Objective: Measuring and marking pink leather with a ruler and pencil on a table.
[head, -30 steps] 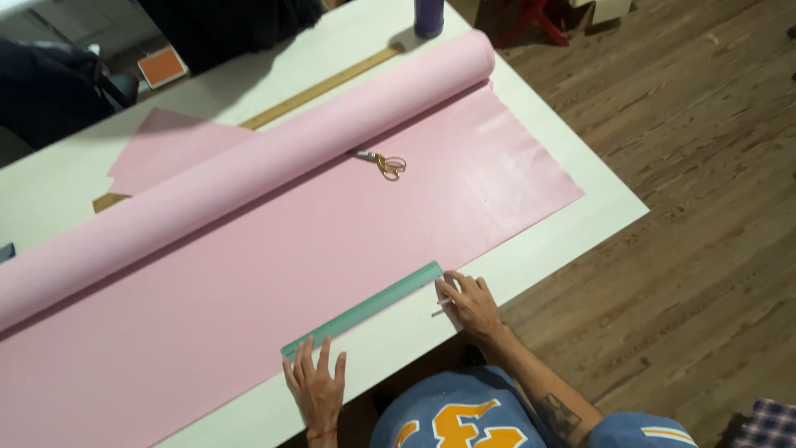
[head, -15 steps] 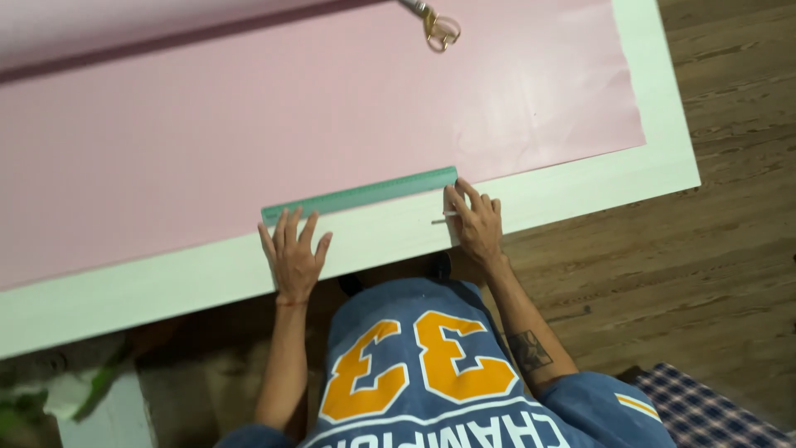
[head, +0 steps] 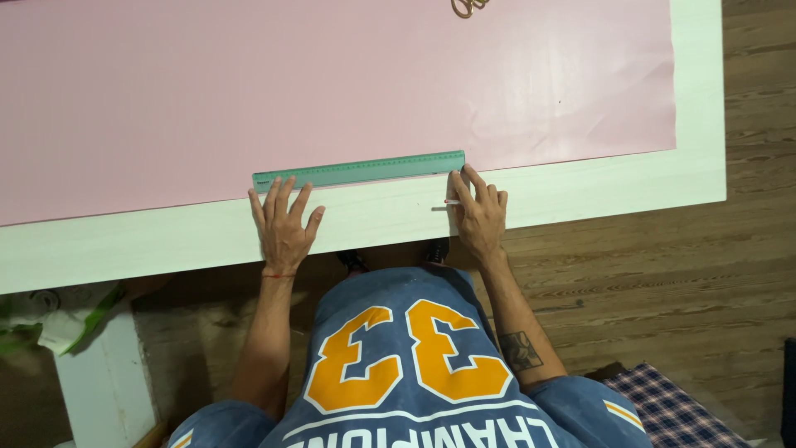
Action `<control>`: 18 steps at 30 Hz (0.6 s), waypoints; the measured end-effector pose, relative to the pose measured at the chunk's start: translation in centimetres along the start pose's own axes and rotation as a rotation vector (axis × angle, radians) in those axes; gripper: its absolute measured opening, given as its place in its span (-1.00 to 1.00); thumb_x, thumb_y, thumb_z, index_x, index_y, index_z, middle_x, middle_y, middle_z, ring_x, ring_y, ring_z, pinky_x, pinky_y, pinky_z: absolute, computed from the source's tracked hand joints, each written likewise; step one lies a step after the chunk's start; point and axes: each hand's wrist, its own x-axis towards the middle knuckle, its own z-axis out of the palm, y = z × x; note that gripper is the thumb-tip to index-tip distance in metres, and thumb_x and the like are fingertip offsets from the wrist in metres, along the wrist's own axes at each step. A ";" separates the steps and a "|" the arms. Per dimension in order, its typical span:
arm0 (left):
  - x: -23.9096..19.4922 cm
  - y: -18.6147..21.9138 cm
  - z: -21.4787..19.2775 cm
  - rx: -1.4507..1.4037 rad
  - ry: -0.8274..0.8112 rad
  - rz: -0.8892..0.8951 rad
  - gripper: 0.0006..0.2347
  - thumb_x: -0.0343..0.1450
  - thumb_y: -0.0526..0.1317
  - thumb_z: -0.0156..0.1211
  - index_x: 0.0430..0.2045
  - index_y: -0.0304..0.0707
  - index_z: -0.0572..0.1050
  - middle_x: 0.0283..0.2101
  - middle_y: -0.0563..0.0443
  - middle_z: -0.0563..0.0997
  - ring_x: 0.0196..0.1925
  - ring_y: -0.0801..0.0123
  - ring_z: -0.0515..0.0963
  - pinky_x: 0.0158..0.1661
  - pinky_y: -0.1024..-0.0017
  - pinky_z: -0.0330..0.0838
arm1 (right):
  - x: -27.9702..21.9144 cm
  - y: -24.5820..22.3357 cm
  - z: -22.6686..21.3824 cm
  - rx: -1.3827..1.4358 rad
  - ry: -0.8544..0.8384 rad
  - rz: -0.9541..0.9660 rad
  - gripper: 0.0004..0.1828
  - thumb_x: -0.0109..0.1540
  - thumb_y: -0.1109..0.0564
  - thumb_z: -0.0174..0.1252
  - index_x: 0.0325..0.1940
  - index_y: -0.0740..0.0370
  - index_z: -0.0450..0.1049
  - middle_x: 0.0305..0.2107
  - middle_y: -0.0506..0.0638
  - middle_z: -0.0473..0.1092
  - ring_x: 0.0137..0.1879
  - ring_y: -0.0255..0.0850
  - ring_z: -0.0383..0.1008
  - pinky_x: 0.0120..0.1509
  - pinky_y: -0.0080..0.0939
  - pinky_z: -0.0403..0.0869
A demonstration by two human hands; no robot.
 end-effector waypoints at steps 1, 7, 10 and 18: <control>0.1 0.0 0.0 0.002 0.000 0.007 -0.58 0.59 0.20 0.10 0.16 -0.02 0.61 0.28 -0.08 0.56 0.43 0.04 0.43 0.48 -0.27 -0.14 | 0.1 0.0 0.0 -0.004 0.002 0.003 -0.49 0.28 0.00 0.29 0.34 -0.07 0.53 0.27 -0.02 0.40 -0.21 -0.18 0.34 -0.07 -0.13 0.22; 0.1 0.1 -0.1 -0.007 -0.032 0.005 -0.58 0.59 0.18 0.09 0.19 -0.02 0.60 0.29 -0.09 0.55 0.44 0.03 0.42 0.49 -0.26 -0.15 | -0.1 0.2 0.8 0.000 0.043 0.015 -0.56 0.32 -0.04 0.27 0.30 -0.05 0.56 0.22 0.00 0.43 -0.24 -0.17 0.35 -0.10 -0.13 0.21; -0.1 0.0 0.2 0.018 -0.036 0.009 -0.58 0.60 0.19 0.07 0.18 0.00 0.60 0.30 -0.07 0.55 0.45 0.06 0.41 0.50 -0.24 -0.15 | 0.1 0.1 0.3 0.005 0.052 0.003 -0.55 0.32 -0.05 0.26 0.31 -0.06 0.55 0.22 -0.01 0.43 -0.23 -0.16 0.37 -0.10 -0.12 0.23; -0.3 0.4 -0.1 0.027 -0.035 0.005 -0.59 0.56 0.17 0.11 0.16 0.00 0.59 0.29 -0.05 0.54 0.44 0.08 0.42 0.53 -0.21 -0.13 | 0.8 -0.9 -1.8 0.006 0.086 -0.011 -0.54 0.35 0.01 0.15 0.36 -0.07 0.51 0.20 0.03 0.45 -0.23 -0.09 0.41 -0.08 -0.07 0.27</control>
